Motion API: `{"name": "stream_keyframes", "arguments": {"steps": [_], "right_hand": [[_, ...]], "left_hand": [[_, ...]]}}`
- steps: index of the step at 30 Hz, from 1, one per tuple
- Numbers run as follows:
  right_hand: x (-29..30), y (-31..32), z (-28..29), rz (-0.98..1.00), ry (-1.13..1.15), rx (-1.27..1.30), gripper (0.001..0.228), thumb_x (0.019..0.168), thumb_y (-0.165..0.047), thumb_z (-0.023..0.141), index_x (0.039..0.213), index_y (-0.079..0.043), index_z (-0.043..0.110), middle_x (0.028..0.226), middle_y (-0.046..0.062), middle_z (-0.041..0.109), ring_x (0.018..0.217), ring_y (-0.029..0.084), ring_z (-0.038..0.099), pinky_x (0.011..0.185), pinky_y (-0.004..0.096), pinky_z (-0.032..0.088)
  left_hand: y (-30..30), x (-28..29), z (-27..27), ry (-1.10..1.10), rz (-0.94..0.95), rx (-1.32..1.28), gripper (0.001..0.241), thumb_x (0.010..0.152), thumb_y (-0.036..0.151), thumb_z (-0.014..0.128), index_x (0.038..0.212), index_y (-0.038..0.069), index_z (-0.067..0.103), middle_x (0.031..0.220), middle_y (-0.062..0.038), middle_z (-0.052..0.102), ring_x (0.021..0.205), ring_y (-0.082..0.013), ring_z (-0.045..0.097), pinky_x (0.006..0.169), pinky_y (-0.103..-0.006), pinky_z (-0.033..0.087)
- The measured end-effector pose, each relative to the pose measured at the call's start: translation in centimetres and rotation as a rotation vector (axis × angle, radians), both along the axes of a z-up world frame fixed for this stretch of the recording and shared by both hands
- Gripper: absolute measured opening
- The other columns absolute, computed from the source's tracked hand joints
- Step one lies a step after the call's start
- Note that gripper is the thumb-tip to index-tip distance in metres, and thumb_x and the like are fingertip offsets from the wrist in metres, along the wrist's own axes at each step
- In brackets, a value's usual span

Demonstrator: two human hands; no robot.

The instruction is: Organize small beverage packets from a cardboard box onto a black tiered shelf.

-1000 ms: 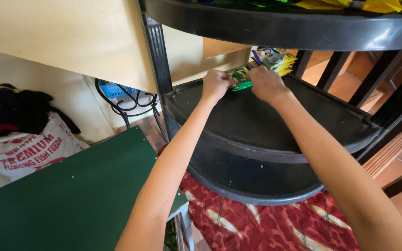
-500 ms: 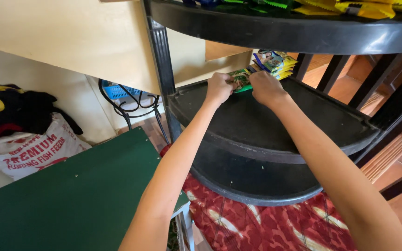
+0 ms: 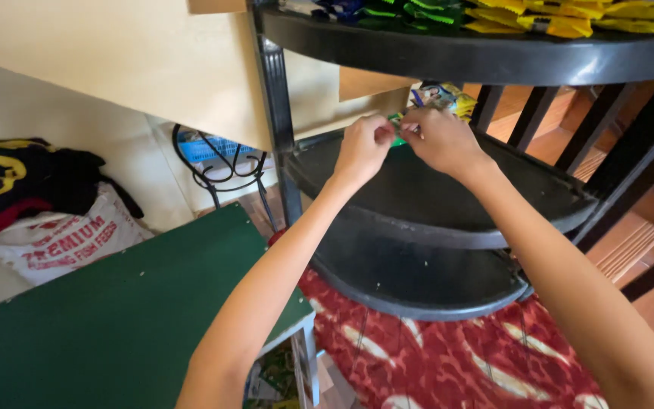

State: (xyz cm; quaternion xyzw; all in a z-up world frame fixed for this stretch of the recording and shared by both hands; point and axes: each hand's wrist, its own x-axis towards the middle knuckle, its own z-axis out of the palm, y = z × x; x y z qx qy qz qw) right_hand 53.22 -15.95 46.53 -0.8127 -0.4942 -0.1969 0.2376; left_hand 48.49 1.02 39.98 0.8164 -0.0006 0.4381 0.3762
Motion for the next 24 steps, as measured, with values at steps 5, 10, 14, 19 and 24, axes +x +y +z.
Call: {"name": "stream_keyframes", "arguments": {"steps": [5,10,14,19,24], "right_hand": [[-7.8,-2.3,0.0,0.019,-0.155,0.133,0.009,0.094,-0.015,0.068,0.096,-0.009,0.076,0.091,0.013,0.074,0.081,0.037,0.070,0.070,0.048,0.056],[-15.5,-4.5,-0.5,0.096,-0.127,0.186,0.007,0.092,-0.014,0.070,0.094,-0.007,0.073,0.088,0.013,0.072,0.080,0.035,0.070,0.067,0.045,0.055],[-21.1,-5.9,-1.8,0.147,-0.118,0.204,0.007,0.092,-0.012,0.070,0.094,-0.005,0.072,0.087,0.013,0.070,0.080,0.035,0.068,0.067,0.045,0.054],[-27.9,-6.5,-4.1,0.138,0.039,0.166,0.008,0.092,-0.012,0.070,0.095,-0.005,0.073,0.089,0.013,0.071,0.077,0.034,0.069,0.066,0.043,0.054],[-33.0,-6.1,-8.9,0.212,0.125,0.151,0.009,0.093,-0.012,0.070,0.096,-0.005,0.074,0.092,0.014,0.072,0.083,0.034,0.069,0.070,0.043,0.055]], "left_hand": [[-2.9,-8.2,1.6,-0.137,-0.030,0.052,0.008,0.082,0.012,0.076,0.088,0.007,0.075,0.085,-0.010,0.074,0.082,-0.0293,0.069,0.077,-0.0403,0.054],[-4.4,-16.7,1.7,-0.122,0.071,0.173,0.008,0.078,0.019,0.083,0.083,0.014,0.079,0.084,-0.004,0.074,0.092,-0.0301,0.060,0.083,-0.0426,0.047],[-5.4,-23.0,0.8,-0.063,0.053,0.180,0.009,0.077,0.021,0.084,0.084,0.017,0.080,0.085,0.000,0.074,0.098,-0.0282,0.059,0.087,-0.0416,0.046],[-6.1,-30.9,-1.1,-0.004,-0.002,0.175,0.010,0.079,0.019,0.083,0.087,0.013,0.080,0.087,-0.002,0.074,0.097,-0.0293,0.060,0.087,-0.0421,0.047],[-5.7,-37.6,-5.3,0.108,-0.052,0.102,0.010,0.082,0.016,0.080,0.090,0.010,0.079,0.089,-0.006,0.073,0.093,-0.0299,0.062,0.086,-0.0412,0.049]]}}
